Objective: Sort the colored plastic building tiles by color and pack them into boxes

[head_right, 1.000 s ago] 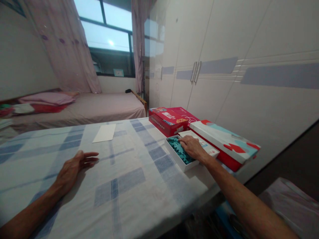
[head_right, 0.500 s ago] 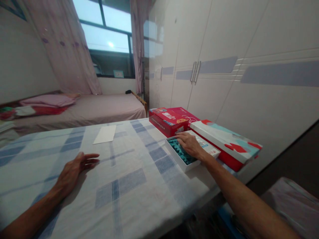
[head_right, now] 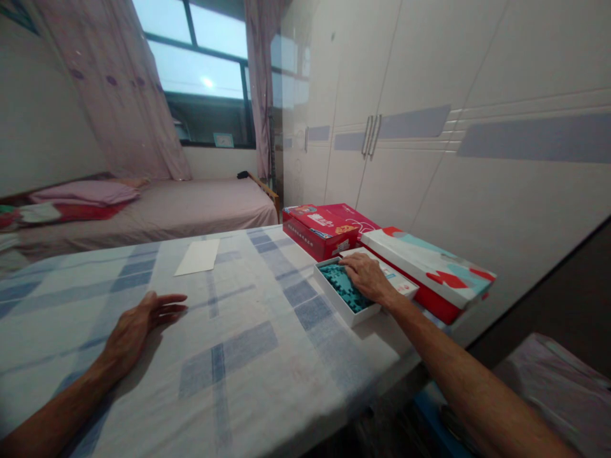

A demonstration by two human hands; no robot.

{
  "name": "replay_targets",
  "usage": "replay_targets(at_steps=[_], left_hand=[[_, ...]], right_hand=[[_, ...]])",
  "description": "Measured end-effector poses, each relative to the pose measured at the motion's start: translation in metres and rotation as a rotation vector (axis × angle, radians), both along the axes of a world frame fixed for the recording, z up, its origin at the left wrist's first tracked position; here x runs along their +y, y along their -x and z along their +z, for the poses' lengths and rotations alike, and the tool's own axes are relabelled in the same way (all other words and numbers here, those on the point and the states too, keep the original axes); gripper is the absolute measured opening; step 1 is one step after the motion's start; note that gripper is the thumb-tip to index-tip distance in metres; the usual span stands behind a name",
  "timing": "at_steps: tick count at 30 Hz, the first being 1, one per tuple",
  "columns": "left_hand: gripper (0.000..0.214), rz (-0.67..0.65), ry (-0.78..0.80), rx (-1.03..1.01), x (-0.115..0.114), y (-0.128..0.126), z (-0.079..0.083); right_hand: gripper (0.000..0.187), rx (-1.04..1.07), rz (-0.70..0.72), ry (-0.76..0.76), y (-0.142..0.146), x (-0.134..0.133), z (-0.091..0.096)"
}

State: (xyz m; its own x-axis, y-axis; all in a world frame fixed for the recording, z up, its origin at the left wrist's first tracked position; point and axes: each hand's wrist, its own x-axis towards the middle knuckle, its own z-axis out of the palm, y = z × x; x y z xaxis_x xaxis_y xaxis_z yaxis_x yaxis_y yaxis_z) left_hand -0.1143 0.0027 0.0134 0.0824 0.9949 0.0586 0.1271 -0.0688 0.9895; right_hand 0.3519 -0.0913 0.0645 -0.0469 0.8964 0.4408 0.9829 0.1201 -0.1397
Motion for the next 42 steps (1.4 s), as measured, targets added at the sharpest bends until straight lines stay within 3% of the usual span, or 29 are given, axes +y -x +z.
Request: replay_targets(at_steps=[3,6,9,12,15,19,25,34,38,42], left_hand=[[0.061,0.007,-0.001,0.006,-0.002,-0.001,0.003],[0.061,0.012,-0.002,0.008,-0.002,-0.001,0.004],[0.061,0.011,0.0,0.013,-0.001,-0.001,0.002],[0.061,0.004,0.003,0.013,-0.001,0.0,0.001],[0.063,0.001,0.001,0.017,-0.001,0.0,0.002],[0.063,0.007,-0.001,0.024,-0.001,0.0,0.002],[0.062,0.006,0.006,0.013,0.0,-0.001,0.002],[0.065,0.006,-0.009,0.002,-0.002,-0.002,0.002],[0.071,0.027,-0.02,-0.039,-0.009,-0.007,0.009],[0.07,0.053,-0.022,-0.071,-0.013,-0.012,0.014]], right_hand=[[0.028,0.008,0.041,-0.055,0.005,-0.009,0.007],[0.027,-0.013,0.092,0.028,0.011,-0.022,0.011],[0.027,0.044,0.077,0.102,0.013,-0.032,0.01],[0.028,0.072,0.026,0.076,0.009,-0.035,0.006],[0.029,0.026,-0.033,0.032,0.004,-0.034,0.001],[0.028,0.007,0.027,0.067,0.004,-0.033,-0.004],[0.028,0.02,0.018,-0.009,0.006,-0.021,-0.002],[0.031,-0.044,-0.015,0.019,0.002,-0.009,-0.003],[0.03,0.021,0.075,-0.078,0.027,0.001,0.014],[0.028,0.106,0.264,0.01,0.094,0.031,0.024]])
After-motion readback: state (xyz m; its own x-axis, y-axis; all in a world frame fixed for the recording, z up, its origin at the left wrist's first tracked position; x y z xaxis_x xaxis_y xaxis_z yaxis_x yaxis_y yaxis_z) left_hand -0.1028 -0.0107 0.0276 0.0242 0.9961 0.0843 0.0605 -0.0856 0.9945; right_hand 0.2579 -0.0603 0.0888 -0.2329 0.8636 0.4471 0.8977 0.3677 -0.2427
